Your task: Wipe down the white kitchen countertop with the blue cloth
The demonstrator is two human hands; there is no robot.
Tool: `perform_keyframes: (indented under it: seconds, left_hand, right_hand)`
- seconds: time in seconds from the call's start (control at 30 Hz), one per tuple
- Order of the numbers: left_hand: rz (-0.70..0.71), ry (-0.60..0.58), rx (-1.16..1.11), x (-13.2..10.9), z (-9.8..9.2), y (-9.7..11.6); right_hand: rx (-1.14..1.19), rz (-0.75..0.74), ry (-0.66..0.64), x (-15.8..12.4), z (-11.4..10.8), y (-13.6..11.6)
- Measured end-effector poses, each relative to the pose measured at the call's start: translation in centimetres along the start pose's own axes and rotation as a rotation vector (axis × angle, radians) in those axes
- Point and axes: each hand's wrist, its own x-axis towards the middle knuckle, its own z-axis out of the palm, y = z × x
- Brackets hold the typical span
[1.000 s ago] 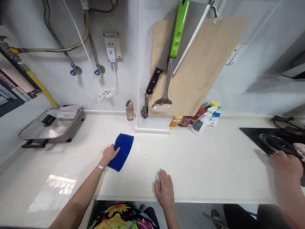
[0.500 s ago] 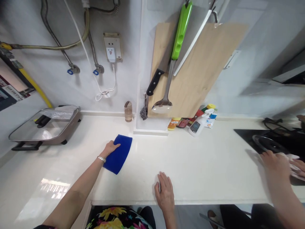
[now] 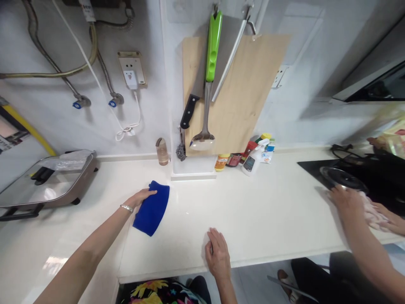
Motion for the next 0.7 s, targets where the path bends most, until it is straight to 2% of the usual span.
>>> perform_keyframes:
  seconds: [0.1,0.2,0.33,0.4,0.5,0.7]
  left_hand:
    - [0.049,0.001,-0.068,0.0,-0.5,1.6]
    - [0.144,0.011,-0.145,0.1,-1.6,4.2]
    - [0.311,0.087,-0.239,1.2,-3.6,7.9]
    - [0.343,0.126,-0.253,1.9,-4.2,8.5]
    - [0.303,0.167,-0.231,2.0,-4.2,6.5]
    - [0.122,0.182,-0.090,-0.8,-3.1,-3.2]
  right_hand:
    - [0.000,0.006,0.011,-0.1,0.0,0.0]
    - [0.005,0.008,0.011,-0.2,0.0,0.1]
    - [0.014,-0.016,0.022,-0.2,-0.1,0.2]
    - [0.014,-0.018,0.017,-0.3,-0.2,0.3]
    - [0.011,-0.005,0.013,-0.4,-0.3,0.3]
    - [0.015,-0.029,0.034,-0.2,-0.5,-0.1]
